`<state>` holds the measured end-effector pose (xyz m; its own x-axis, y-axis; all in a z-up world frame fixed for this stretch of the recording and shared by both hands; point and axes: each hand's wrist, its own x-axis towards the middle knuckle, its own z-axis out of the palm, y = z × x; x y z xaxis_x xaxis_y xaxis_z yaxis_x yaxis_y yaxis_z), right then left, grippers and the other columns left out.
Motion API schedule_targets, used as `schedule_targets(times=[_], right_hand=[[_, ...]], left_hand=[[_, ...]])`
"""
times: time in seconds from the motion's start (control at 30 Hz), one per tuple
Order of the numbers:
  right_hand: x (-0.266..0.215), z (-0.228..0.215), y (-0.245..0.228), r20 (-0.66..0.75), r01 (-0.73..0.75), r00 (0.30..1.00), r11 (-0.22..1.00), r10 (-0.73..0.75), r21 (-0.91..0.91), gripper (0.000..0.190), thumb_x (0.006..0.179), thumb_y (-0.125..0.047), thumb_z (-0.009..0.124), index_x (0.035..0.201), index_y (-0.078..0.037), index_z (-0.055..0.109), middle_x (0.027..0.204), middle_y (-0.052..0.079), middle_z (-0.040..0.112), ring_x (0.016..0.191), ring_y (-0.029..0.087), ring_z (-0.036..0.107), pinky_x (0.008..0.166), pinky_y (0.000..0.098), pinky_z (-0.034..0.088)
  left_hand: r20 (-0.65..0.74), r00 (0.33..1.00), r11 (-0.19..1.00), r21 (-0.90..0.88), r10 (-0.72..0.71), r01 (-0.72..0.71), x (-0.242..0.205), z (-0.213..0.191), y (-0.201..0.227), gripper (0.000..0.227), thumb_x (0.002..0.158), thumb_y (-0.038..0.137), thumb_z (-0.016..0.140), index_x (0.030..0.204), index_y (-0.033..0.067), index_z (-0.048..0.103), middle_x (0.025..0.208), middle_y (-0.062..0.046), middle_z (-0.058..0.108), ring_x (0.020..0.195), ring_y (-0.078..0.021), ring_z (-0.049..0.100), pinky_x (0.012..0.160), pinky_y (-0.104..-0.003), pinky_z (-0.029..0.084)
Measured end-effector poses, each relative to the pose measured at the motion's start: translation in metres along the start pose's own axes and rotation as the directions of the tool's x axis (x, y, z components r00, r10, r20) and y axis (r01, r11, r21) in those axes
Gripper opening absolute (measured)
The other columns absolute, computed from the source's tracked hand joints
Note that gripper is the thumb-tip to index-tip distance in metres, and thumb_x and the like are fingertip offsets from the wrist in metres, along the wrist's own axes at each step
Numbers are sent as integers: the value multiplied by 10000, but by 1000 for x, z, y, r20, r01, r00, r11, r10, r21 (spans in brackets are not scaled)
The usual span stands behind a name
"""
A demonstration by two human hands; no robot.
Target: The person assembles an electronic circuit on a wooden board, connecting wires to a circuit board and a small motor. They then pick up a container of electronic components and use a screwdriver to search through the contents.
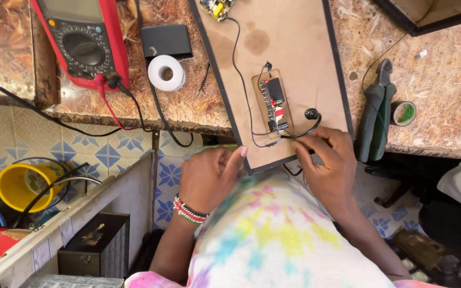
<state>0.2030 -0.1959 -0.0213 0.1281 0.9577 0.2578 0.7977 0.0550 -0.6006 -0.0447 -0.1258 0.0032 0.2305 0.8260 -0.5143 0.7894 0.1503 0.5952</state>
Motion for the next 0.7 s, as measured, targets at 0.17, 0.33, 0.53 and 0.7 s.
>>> schedule_targets(times=[0.17,0.33,0.53,0.7], right_hand=[[15,16,-11,-127,23,992,1000,-25,-19,138,944,-49,836,1068,-105,817,960,54,636,874,239,629,717,351,553],[15,25,-14,-173,60,983,998,-57,14,189,923,-5,846,1104,-52,816,804,81,659,725,260,619,643,380,578],[16,36,-8,-264,134,955,991,-136,-23,163,919,64,815,1046,-35,841,846,124,662,712,311,613,627,415,552],[22,39,-12,-261,113,959,994,-111,-10,158,921,-12,839,1076,-44,834,877,124,664,792,329,639,688,427,562]], left_hand=[[-358,905,960,-73,228,-271,-3,18,3,407,910,505,728,672,193,619,544,-45,553,567,-307,660,556,-405,526],[-529,643,799,121,554,-589,33,20,17,91,919,277,738,1002,240,736,845,18,560,807,-232,620,764,-362,479],[-402,639,726,104,656,-680,51,16,22,81,890,179,746,963,144,748,884,-9,488,805,-263,580,778,-382,409],[-379,651,723,75,658,-686,55,16,21,127,870,173,769,978,108,746,887,-38,501,788,-298,587,718,-392,412]])
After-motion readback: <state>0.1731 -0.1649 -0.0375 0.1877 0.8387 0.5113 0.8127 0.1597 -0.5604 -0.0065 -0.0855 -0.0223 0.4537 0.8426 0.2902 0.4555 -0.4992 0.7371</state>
